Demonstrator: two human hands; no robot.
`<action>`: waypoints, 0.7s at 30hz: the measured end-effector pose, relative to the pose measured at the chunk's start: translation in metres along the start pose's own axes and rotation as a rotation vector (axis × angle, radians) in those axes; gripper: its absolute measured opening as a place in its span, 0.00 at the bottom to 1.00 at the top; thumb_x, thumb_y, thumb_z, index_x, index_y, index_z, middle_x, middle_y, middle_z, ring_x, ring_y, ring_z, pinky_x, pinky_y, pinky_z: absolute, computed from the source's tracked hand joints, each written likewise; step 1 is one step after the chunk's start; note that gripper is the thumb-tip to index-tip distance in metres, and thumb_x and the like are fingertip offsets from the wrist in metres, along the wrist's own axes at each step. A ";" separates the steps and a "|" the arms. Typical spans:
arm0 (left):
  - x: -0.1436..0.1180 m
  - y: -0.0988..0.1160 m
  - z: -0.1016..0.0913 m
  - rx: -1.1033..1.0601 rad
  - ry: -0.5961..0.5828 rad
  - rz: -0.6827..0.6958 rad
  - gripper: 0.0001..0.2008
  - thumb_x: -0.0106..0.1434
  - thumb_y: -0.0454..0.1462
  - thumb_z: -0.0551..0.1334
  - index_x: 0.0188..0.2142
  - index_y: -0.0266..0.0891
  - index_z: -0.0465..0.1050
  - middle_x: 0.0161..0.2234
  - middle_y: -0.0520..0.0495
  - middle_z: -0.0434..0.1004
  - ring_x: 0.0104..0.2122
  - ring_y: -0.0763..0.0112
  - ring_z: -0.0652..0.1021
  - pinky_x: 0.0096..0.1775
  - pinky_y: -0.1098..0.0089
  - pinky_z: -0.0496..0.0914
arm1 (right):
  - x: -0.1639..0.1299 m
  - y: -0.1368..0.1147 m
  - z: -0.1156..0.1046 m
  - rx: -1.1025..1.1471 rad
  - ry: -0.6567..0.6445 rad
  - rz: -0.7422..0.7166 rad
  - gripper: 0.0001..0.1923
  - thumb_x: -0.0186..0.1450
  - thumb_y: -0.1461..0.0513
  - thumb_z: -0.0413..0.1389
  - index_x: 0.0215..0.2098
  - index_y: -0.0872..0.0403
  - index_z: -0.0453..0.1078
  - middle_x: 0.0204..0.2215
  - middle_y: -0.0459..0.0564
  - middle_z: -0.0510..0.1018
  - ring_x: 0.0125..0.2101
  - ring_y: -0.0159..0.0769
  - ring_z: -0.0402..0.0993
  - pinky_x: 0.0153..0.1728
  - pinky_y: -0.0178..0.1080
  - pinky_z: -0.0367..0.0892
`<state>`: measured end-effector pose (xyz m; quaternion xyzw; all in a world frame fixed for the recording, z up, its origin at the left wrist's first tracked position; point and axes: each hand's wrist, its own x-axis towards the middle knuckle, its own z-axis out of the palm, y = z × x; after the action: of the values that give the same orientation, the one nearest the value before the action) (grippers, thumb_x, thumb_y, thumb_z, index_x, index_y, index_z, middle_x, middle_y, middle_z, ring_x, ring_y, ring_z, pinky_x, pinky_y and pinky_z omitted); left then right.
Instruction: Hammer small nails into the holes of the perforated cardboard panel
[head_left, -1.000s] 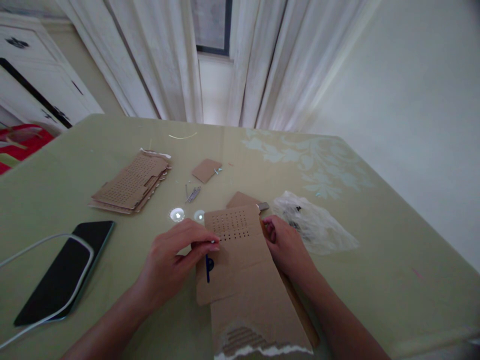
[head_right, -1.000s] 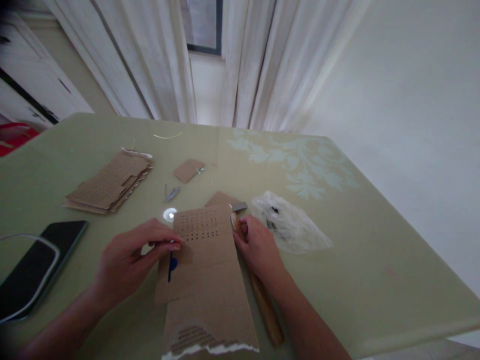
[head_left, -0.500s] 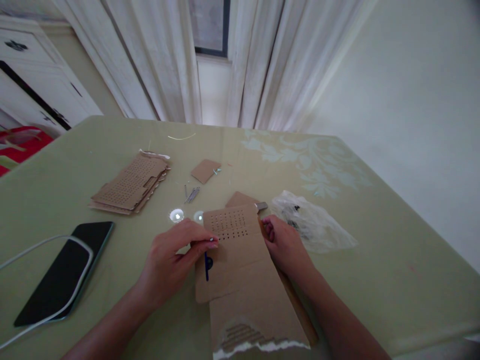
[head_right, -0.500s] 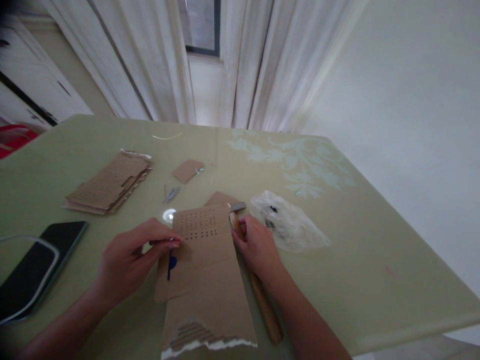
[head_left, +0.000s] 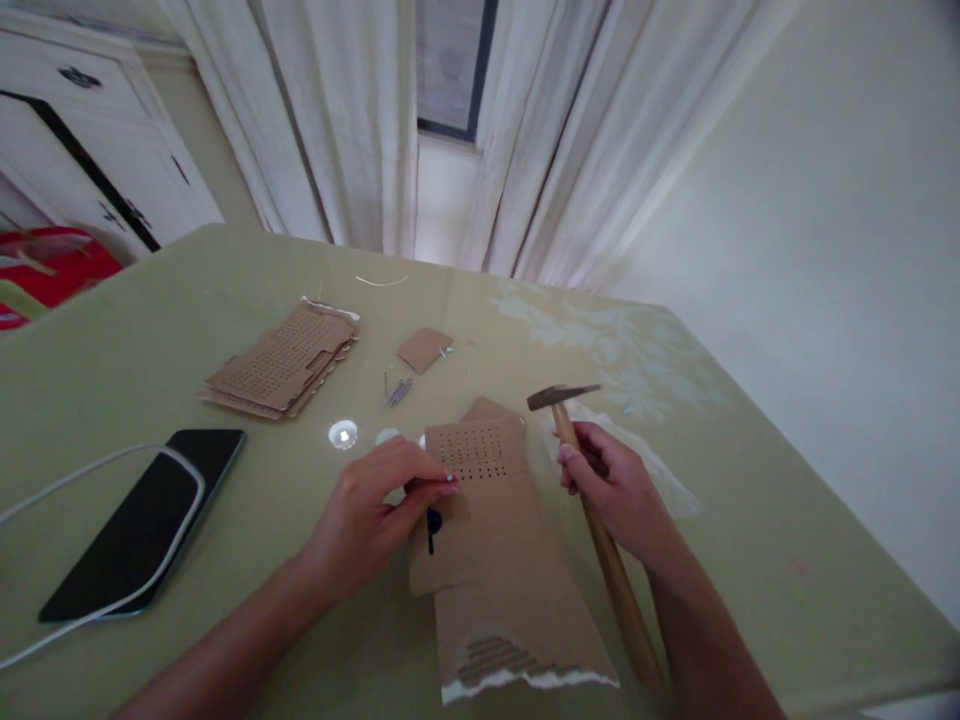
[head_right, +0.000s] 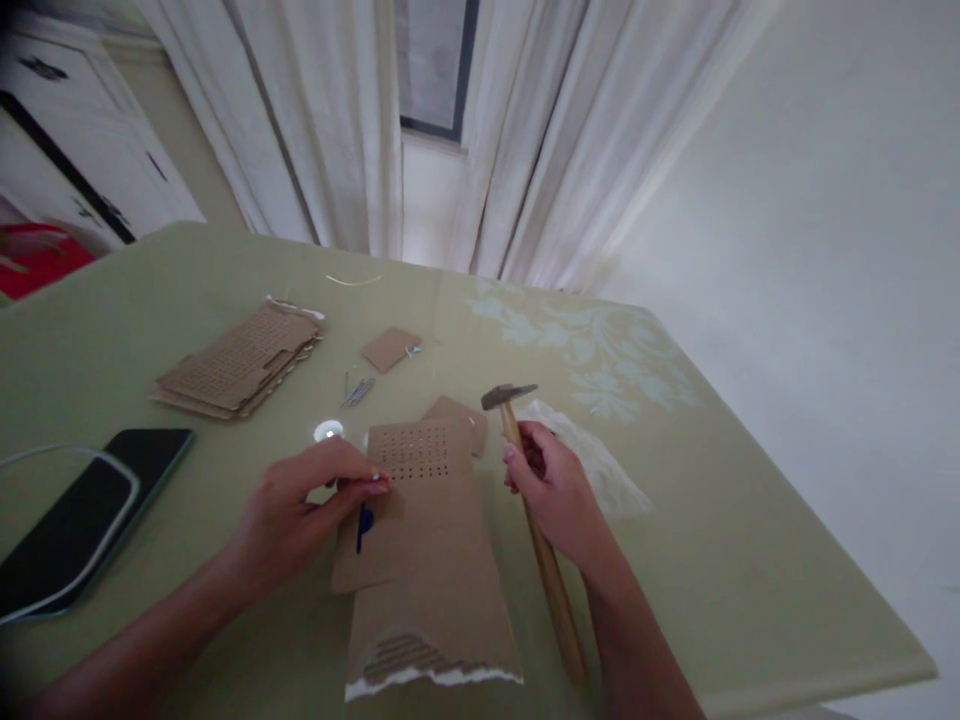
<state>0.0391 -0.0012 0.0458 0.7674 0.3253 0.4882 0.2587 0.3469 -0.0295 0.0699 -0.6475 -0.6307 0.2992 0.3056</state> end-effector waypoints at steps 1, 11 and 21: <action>0.000 0.000 0.000 -0.007 -0.002 0.003 0.06 0.73 0.32 0.70 0.37 0.43 0.83 0.32 0.53 0.87 0.32 0.70 0.83 0.34 0.72 0.74 | -0.002 -0.010 -0.007 0.012 -0.022 -0.028 0.16 0.79 0.50 0.50 0.51 0.51 0.71 0.25 0.43 0.76 0.25 0.39 0.75 0.30 0.39 0.72; 0.002 0.001 0.003 -0.051 0.008 0.040 0.09 0.70 0.27 0.71 0.39 0.43 0.82 0.33 0.54 0.86 0.32 0.73 0.82 0.35 0.75 0.72 | -0.022 -0.092 -0.032 -0.243 -0.112 -0.385 0.14 0.82 0.52 0.54 0.58 0.44 0.78 0.44 0.50 0.88 0.40 0.46 0.85 0.40 0.43 0.73; 0.000 -0.003 0.005 -0.052 -0.022 -0.002 0.07 0.71 0.29 0.71 0.38 0.42 0.83 0.32 0.54 0.85 0.31 0.72 0.80 0.35 0.74 0.72 | -0.015 -0.101 -0.024 -0.369 -0.126 -0.478 0.14 0.84 0.55 0.52 0.59 0.46 0.77 0.49 0.52 0.88 0.45 0.47 0.86 0.45 0.45 0.75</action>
<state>0.0428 -0.0001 0.0417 0.7654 0.3104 0.4878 0.2827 0.3009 -0.0430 0.1634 -0.5055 -0.8265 0.1391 0.2048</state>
